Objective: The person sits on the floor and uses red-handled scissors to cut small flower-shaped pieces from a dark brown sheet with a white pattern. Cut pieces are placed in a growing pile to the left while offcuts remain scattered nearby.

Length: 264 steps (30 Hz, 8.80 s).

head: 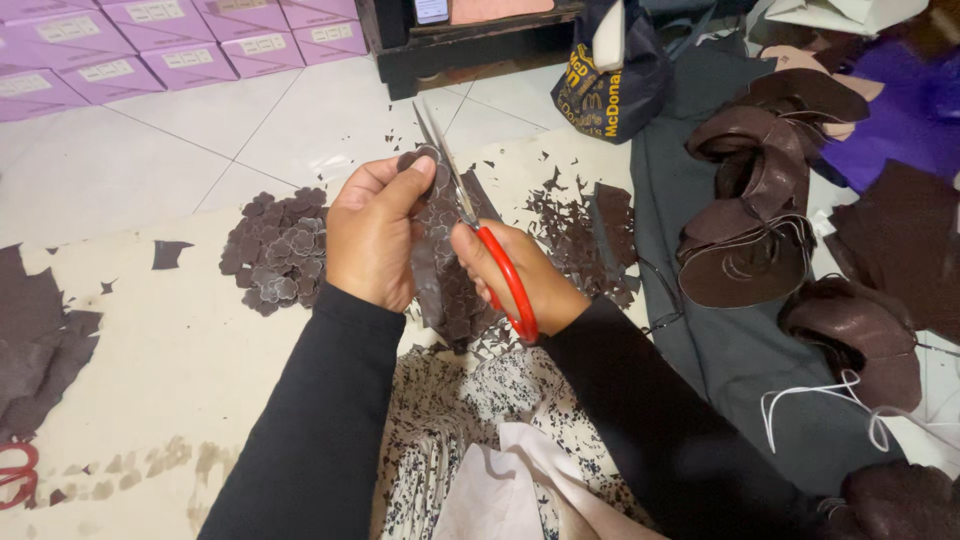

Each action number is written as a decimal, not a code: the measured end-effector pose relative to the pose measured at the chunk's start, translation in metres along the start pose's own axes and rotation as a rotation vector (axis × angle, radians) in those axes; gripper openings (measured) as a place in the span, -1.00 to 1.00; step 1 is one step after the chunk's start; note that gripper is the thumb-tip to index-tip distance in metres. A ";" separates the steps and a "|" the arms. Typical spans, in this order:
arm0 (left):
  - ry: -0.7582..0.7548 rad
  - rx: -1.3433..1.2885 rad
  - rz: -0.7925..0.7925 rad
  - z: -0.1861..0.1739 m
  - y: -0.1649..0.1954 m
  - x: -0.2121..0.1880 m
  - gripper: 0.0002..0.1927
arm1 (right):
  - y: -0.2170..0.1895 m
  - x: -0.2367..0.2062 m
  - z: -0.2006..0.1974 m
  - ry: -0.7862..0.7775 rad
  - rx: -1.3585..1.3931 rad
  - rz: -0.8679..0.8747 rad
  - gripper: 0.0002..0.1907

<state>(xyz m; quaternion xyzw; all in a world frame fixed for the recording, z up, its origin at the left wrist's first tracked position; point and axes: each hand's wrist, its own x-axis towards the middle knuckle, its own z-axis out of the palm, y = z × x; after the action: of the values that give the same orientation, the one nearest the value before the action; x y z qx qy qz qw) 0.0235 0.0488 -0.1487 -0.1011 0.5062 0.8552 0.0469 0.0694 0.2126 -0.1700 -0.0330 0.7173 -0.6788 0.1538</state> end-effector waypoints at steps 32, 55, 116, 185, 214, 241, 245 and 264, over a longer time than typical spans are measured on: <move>-0.121 0.023 0.064 -0.022 -0.097 0.001 -0.86 | 0.114 0.005 -0.017 0.242 0.022 -0.163 -0.72; 0.339 0.510 -0.346 -0.210 -0.145 0.045 -0.71 | 0.117 -0.011 -0.038 0.192 -0.003 -0.123 -0.75; -0.641 1.939 -0.003 -0.059 -0.242 0.122 -0.61 | 0.099 -0.001 -0.090 0.139 -0.388 0.233 -0.64; -0.544 0.242 0.090 -0.014 -0.104 -0.001 -0.60 | 0.068 -0.013 -0.050 0.246 -0.016 -0.270 -0.79; -0.376 0.105 0.016 -0.028 -0.117 0.011 -0.85 | 0.067 -0.012 -0.063 0.127 0.044 -0.054 -0.82; -0.268 -0.004 0.171 -0.010 -0.091 -0.015 -0.90 | 0.056 -0.025 -0.043 -0.063 -0.300 0.042 -0.49; -0.241 0.015 0.166 -0.010 -0.092 -0.014 -0.90 | 0.058 -0.026 -0.045 -0.079 -0.344 -0.034 -0.45; -0.228 -0.043 0.147 -0.006 -0.098 -0.013 -0.92 | 0.065 -0.029 -0.039 -0.007 -0.223 0.016 -0.49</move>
<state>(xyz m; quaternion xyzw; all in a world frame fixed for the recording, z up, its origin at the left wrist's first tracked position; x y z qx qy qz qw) 0.0547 0.0913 -0.2327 0.0332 0.4852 0.8729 0.0394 0.0970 0.2630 -0.2275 -0.0465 0.7882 -0.5932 0.1571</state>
